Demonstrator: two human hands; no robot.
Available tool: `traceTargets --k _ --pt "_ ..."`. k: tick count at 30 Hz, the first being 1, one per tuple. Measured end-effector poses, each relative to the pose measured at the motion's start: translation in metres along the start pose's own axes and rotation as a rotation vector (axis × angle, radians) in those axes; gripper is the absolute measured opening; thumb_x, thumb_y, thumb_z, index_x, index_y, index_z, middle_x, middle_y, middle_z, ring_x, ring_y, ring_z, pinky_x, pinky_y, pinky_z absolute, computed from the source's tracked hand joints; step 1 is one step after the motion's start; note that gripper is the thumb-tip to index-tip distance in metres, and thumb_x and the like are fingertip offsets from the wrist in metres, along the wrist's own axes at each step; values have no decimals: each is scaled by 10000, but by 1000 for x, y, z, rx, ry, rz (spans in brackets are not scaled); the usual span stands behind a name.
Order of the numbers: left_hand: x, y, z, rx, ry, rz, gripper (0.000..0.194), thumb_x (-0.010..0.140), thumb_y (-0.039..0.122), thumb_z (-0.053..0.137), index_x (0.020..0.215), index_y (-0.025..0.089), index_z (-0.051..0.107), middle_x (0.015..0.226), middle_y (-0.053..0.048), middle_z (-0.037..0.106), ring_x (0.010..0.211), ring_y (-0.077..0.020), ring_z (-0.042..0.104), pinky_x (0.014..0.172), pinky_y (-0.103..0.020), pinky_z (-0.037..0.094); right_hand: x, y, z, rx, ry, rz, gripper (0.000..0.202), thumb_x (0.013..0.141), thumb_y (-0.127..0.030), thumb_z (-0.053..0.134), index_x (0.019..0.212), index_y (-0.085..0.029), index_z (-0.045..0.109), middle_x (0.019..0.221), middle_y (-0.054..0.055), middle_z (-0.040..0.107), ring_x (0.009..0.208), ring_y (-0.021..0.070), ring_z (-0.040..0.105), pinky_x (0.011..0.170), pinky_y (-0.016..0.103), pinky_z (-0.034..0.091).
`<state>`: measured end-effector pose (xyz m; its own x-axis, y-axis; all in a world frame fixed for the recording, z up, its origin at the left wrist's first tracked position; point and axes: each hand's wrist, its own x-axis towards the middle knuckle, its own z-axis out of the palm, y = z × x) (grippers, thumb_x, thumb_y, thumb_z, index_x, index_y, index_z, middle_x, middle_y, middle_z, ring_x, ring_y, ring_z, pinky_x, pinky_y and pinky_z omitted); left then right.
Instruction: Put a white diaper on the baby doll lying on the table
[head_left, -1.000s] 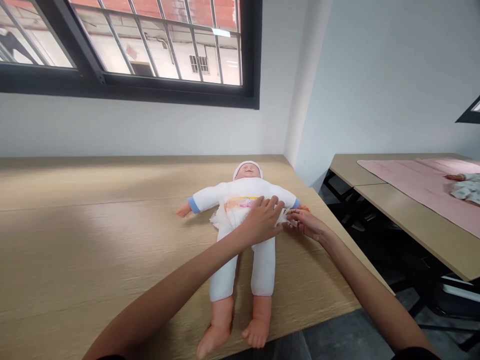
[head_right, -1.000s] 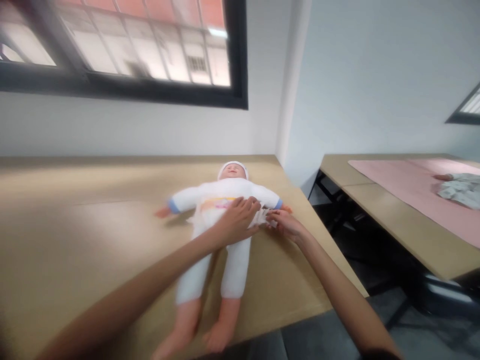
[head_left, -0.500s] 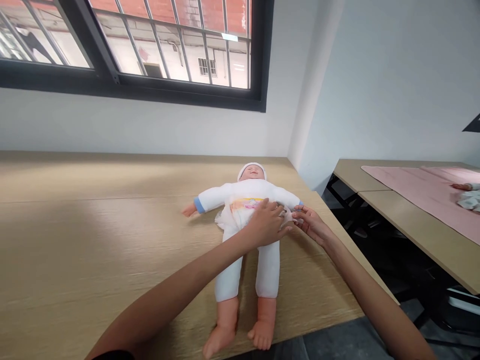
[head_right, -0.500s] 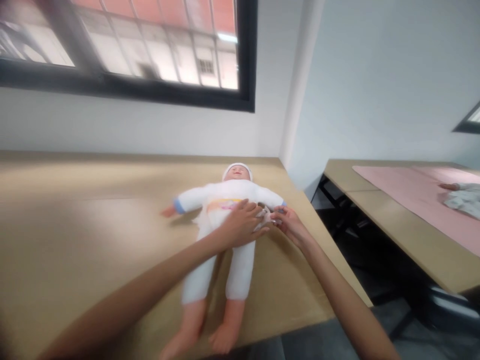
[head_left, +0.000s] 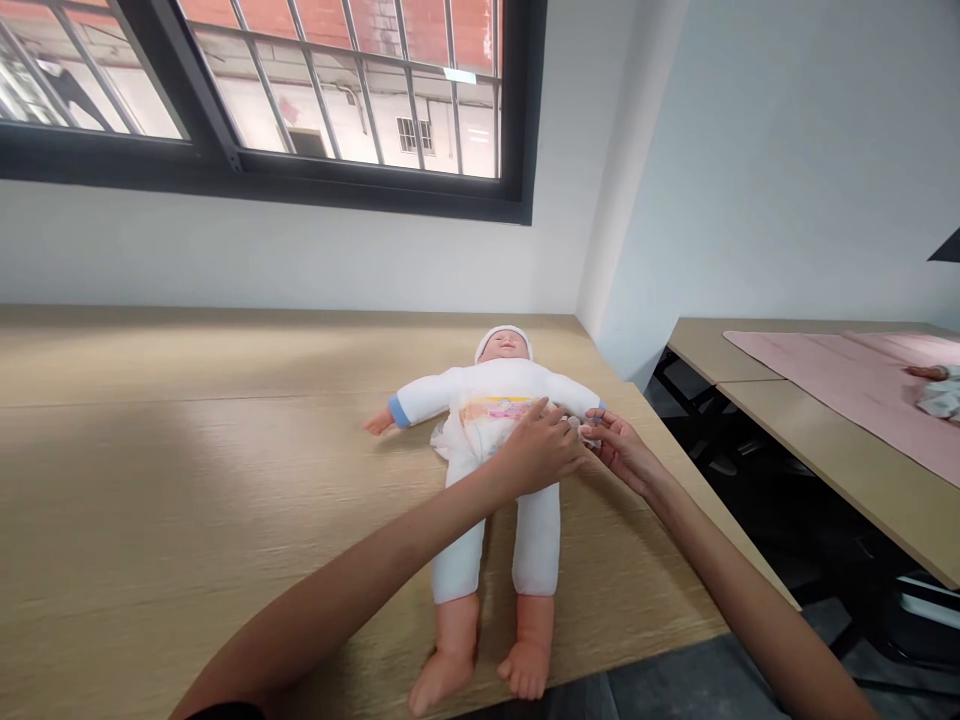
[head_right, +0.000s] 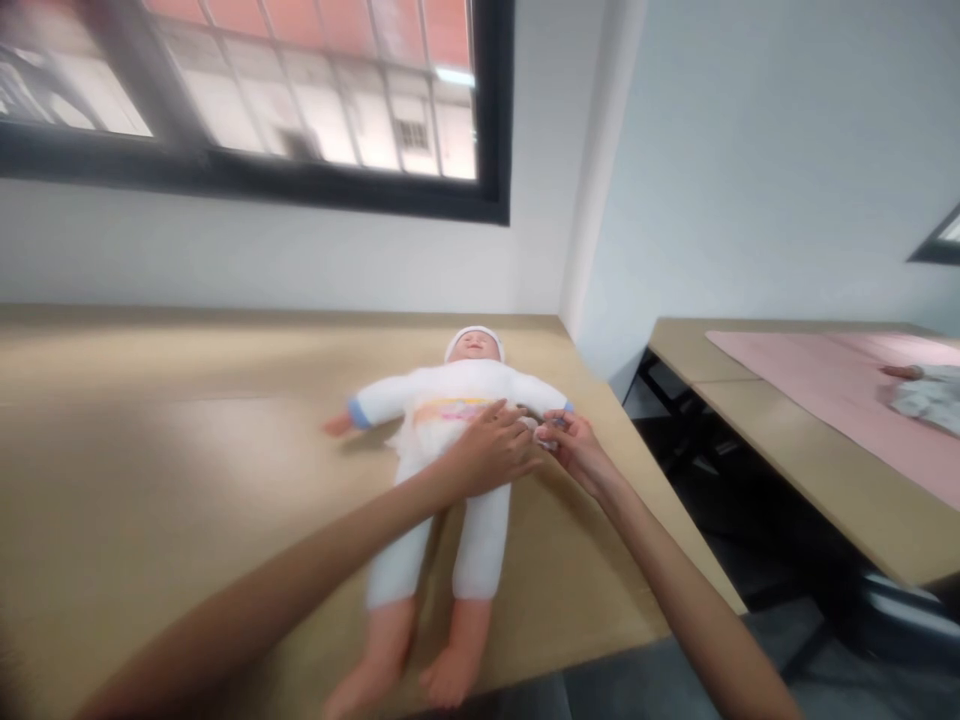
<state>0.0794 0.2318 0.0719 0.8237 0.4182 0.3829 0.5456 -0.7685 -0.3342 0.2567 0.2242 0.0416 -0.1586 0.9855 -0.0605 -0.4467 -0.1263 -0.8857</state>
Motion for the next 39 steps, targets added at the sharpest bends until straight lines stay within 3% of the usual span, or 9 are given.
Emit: traceTargets --k 5,10,15,19,23,27,32,39 --pt "-1 0 4 8 -14 -1 415 965 440 360 911 160 661 952 -60 692 1079 -235 541 1044 -478 319 0 0 1 14 26 -9 419 584 -177 841 907 -210 576 803 -19 682 679 95 619 647 214 490" --pt "-1 8 -8 126 72 -37 280 956 275 399 1050 115 608 1066 -115 653 1109 -270 542 1030 -469 334 2 -1 1 19 20 -23 399 598 -206 837 901 -208 578 796 -16 679 699 111 627 694 241 507" --pt "-2 4 -5 -12 -7 -34 406 931 433 452 1150 100 528 1100 -117 634 1092 -246 550 1034 -445 347 4 -2 1 -9 45 -32 413 588 -236 840 903 -214 574 778 -26 677 700 110 631 704 234 495" --pt "-3 -1 3 -52 -62 -26 379 968 409 369 1152 129 546 1101 -93 659 1185 -227 513 1095 -463 290 4 -1 1 -10 59 -42 422 581 -207 838 906 -216 570 776 -29 679 716 113 636 713 235 491" --pt "-4 3 -3 41 -12 -47 361 964 379 383 1059 123 619 1132 -115 660 1269 -275 466 1109 -492 284 2 -3 2 20 66 -44 403 585 -168 835 888 -210 573 762 -38 673 683 88 613 682 205 483" --pt "-3 9 -13 132 55 -65 369 933 366 463 1127 80 595 1232 -151 609 1277 -321 457 1106 -508 291 -1 -5 7 49 79 -46 369 583 -171 835 853 -198 585 733 -36 671 685 91 615 692 205 491" --pt "-3 7 -7 -51 -74 -54 550 913 540 425 1175 80 572 1210 -141 631 1254 -284 481 1093 -491 323 -4 -6 13 71 100 -31 381 554 -129 831 827 -200 575 779 -25 679 698 103 624 702 223 500" --pt "-4 14 -20 111 -30 -111 453 924 413 465 1122 41 632 1227 -199 613 1283 -338 450 1087 -502 306 -3 -6 10 59 83 -19 369 582 -161 827 852 -202 579 792 -26 671 682 94 611 660 211 490"
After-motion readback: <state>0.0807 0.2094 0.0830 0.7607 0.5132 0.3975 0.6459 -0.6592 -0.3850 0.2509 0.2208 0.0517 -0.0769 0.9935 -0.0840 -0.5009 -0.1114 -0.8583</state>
